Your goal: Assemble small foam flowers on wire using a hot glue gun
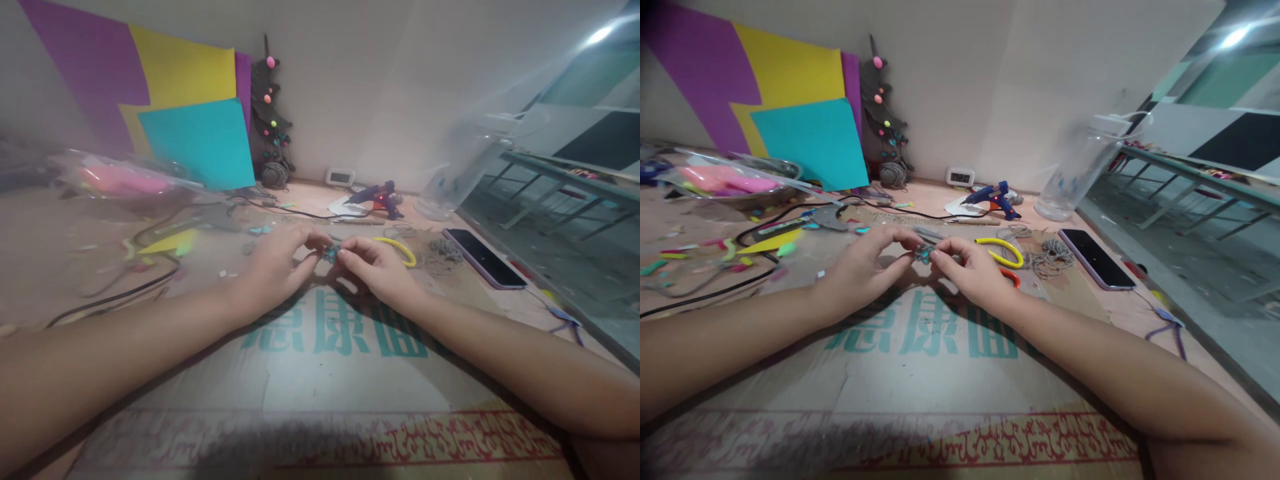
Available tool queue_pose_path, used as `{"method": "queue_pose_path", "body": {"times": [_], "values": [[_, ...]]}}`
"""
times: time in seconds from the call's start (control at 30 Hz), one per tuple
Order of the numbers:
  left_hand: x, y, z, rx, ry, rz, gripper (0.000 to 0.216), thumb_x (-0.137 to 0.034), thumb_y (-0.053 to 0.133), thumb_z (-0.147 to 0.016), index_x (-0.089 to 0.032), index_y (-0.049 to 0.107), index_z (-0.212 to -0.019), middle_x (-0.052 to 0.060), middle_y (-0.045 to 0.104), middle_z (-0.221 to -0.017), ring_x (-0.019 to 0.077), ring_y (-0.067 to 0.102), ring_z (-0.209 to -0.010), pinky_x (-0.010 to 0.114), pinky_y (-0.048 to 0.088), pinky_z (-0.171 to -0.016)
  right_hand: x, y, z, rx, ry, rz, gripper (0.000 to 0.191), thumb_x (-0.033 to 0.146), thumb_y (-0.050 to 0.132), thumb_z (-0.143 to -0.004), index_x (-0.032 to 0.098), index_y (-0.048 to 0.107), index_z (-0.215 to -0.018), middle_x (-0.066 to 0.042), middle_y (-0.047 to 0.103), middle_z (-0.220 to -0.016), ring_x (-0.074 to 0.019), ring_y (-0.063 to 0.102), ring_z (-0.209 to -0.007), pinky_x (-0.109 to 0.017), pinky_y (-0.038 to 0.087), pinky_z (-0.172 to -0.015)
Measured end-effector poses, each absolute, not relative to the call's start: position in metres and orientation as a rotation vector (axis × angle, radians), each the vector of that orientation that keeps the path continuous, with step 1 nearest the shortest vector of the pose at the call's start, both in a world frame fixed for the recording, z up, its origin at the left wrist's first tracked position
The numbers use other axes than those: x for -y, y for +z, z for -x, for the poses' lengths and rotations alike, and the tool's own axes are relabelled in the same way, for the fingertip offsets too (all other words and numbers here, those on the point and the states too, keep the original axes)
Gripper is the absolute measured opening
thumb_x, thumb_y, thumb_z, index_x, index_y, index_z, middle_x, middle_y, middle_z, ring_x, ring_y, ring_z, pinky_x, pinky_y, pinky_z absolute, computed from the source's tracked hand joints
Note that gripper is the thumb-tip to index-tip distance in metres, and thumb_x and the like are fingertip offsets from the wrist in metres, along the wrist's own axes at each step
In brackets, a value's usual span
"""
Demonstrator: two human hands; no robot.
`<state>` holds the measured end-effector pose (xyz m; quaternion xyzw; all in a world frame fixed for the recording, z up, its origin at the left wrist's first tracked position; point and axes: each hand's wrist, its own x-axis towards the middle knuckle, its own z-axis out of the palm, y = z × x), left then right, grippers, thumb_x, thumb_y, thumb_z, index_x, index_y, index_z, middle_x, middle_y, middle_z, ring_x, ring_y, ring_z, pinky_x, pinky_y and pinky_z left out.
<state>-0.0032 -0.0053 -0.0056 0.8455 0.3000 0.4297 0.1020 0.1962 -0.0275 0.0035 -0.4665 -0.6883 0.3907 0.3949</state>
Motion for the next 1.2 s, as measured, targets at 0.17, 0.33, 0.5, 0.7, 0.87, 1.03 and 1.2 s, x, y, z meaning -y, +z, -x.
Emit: {"method": "queue_pose_path", "body": {"times": [0.17,0.33,0.5,0.7,0.87,1.03,1.2], "values": [[0.005,-0.004,0.002,-0.975,1.194,-2.326,0.022,-0.019,0.051,-0.090,-0.015,0.063,-0.109,0.006,0.069,-0.100,0.0192,0.064,-0.096,0.033,0.047,-0.087,0.026,0.002,-0.197,1.721,0.949,1.182,0.027,0.044,0.059,-0.089,0.018,0.058,-0.085,-0.001,0.067,-0.075,-0.0108,0.058,-0.059,-0.021,0.044,-0.050],[0.008,0.000,0.004,-0.993,1.138,-2.297,0.023,-0.032,0.053,-0.090,-0.016,0.065,-0.102,0.005,0.070,-0.098,0.0210,0.064,-0.096,0.035,0.047,-0.088,0.026,0.001,-0.197,1.803,0.858,1.161,0.024,0.041,0.058,-0.090,0.018,0.059,-0.084,0.000,0.067,-0.074,-0.0116,0.062,-0.065,-0.022,0.047,-0.057],[0.008,0.002,0.003,-1.035,1.080,-2.268,0.022,-0.035,0.054,-0.089,-0.016,0.065,-0.091,0.005,0.070,-0.092,0.0219,0.065,-0.091,0.035,0.047,-0.085,0.028,0.005,-0.196,1.883,0.795,1.186,0.019,0.035,0.057,-0.090,0.017,0.061,-0.084,0.000,0.069,-0.074,-0.0112,0.063,-0.062,-0.022,0.048,-0.056],[0.007,0.003,0.001,-1.046,1.024,-2.232,0.023,-0.033,0.051,-0.090,-0.016,0.065,-0.084,0.005,0.070,-0.089,0.0222,0.065,-0.091,0.033,0.047,-0.083,0.030,0.007,-0.193,1.906,0.793,1.181,0.016,0.032,0.058,-0.088,0.017,0.061,-0.085,0.001,0.068,-0.071,-0.0103,0.062,-0.057,-0.020,0.045,-0.052],[0.006,0.002,0.002,-1.005,1.039,-2.223,0.028,-0.037,0.047,-0.094,-0.017,0.065,-0.088,0.004,0.070,-0.089,0.0208,0.064,-0.090,0.031,0.047,-0.081,0.027,0.005,-0.195,1.838,0.869,1.199,0.020,0.036,0.058,-0.088,0.017,0.061,-0.085,0.000,0.068,-0.073,-0.0106,0.060,-0.059,-0.021,0.045,-0.052],[0.000,-0.004,0.003,-1.006,1.066,-2.143,0.033,-0.036,0.037,-0.099,-0.019,0.063,-0.089,0.003,0.070,-0.090,0.0193,0.064,-0.090,0.031,0.048,-0.083,0.022,0.002,-0.197,1.591,1.048,1.231,0.030,0.048,0.060,-0.087,0.018,0.059,-0.087,0.001,0.064,-0.071,-0.0091,0.052,-0.051,-0.020,0.038,-0.043],[-0.005,-0.010,0.002,-1.048,1.119,-2.189,0.017,-0.027,0.054,-0.090,-0.017,0.059,-0.102,0.006,0.067,-0.099,0.0204,0.062,-0.095,0.035,0.048,-0.087,0.019,0.001,-0.196,1.563,1.084,1.204,0.034,0.051,0.061,-0.084,0.018,0.057,-0.082,0.003,0.060,-0.066,-0.0071,0.046,-0.048,-0.019,0.036,-0.042]]}}
